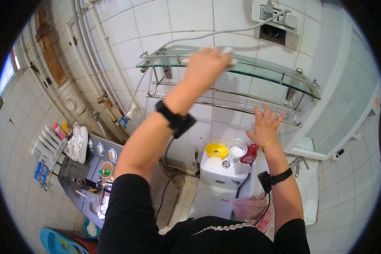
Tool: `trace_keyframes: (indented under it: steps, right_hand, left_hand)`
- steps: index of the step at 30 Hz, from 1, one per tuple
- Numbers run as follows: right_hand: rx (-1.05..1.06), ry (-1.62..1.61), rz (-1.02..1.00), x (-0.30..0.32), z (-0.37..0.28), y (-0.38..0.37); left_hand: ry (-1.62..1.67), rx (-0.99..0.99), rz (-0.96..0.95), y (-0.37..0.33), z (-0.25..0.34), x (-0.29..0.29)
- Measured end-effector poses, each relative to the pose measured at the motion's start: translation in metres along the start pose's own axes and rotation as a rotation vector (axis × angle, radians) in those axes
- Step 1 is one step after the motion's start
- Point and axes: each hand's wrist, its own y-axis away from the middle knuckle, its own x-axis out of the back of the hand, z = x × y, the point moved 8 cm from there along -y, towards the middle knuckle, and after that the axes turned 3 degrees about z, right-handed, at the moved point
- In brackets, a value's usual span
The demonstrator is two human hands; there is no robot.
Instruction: The person removes towels and small toiletries from a rack and shelf, then wipes a glass shelf using a white cloth.
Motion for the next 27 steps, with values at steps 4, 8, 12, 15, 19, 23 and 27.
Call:
trace_keyframes:
  steps: [4, 8, 12, 15, 19, 23, 27]
  right_hand:
    - [0.016, -0.005, 0.018, 0.003, -0.006, 0.0]
    - [0.031, -0.027, 0.011, 0.011, -0.001, 0.005]
    - [0.026, -0.03, -0.013, 0.018, 0.006, 0.009]
    - [0.015, -0.031, -0.025, 0.017, 0.005, 0.008]
    - [0.016, -0.021, -0.05, 0.011, 0.005, 0.006]
    - [0.02, -0.012, -0.024, 0.003, 0.02, 0.006]
    - [0.028, -0.033, -0.03, 0.006, 0.025, 0.009]
  left_hand:
    - [0.078, -0.022, -0.009, -0.025, 0.06, -0.02]
    - [0.143, -0.041, 0.055, -0.014, 0.049, -0.006]
    - [-0.001, 0.05, -0.03, 0.022, -0.027, 0.012]
    - [-0.149, 0.007, 0.018, 0.044, -0.074, 0.047]
    - [-0.167, 0.047, 0.02, 0.047, -0.063, 0.034]
    - [-0.136, 0.053, 0.11, 0.025, -0.02, 0.014]
    - [0.08, -0.036, 0.189, -0.015, 0.06, -0.003]
